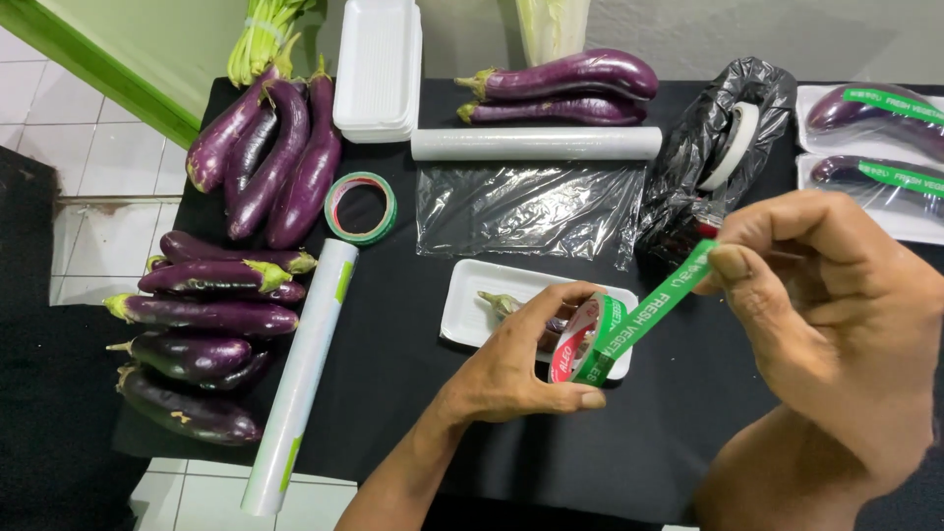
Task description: Packaging individual eggplants by placing them on foam trays, wrapping them in plastic film, and sealing them with tape.
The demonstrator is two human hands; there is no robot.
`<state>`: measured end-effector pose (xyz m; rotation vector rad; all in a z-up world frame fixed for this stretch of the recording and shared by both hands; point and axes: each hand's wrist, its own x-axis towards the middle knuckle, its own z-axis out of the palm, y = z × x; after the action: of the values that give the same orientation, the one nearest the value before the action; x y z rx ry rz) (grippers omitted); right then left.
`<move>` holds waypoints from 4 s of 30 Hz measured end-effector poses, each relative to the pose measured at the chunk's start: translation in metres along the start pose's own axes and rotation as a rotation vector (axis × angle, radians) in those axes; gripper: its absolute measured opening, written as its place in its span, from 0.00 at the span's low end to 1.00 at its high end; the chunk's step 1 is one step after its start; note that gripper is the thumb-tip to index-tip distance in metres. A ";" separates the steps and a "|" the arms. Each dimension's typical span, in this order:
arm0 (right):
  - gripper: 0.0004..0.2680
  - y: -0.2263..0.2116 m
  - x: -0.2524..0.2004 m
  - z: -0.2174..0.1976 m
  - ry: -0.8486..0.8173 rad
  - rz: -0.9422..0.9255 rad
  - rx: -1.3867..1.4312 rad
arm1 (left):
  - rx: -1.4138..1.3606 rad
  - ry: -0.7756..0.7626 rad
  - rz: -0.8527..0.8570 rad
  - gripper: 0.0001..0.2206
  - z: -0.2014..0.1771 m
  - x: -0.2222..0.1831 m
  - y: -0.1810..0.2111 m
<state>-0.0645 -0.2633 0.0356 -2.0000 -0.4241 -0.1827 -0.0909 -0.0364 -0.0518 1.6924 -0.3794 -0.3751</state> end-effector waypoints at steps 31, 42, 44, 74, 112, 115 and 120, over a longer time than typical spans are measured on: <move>0.04 0.004 -0.022 -0.006 0.007 0.027 -0.008 | -0.240 0.204 -0.090 0.40 0.015 -0.015 -0.004; 0.03 -0.002 -0.030 -0.003 0.059 0.010 -0.073 | -0.162 0.338 -0.084 0.38 0.034 -0.017 -0.008; 0.03 -0.003 -0.022 -0.004 0.044 0.021 -0.070 | -0.257 0.279 -0.121 0.38 0.032 -0.021 -0.005; 0.03 0.045 0.010 0.034 -0.134 0.175 0.195 | 0.041 0.229 0.437 0.38 0.051 -0.059 -0.018; 0.04 0.226 -0.117 -0.104 0.276 0.377 -0.318 | 0.107 0.192 0.431 0.35 0.039 -0.052 -0.018; 0.10 0.290 -0.176 -0.136 0.204 0.435 -0.785 | 0.123 0.190 0.437 0.35 0.037 -0.050 -0.021; 0.12 0.313 -0.216 -0.140 0.100 0.412 -0.876 | 0.159 0.177 0.420 0.39 0.035 -0.047 -0.021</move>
<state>-0.1396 -0.5600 -0.2294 -2.8641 0.1901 -0.2300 -0.1474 -0.0425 -0.0765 1.7304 -0.6299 0.1160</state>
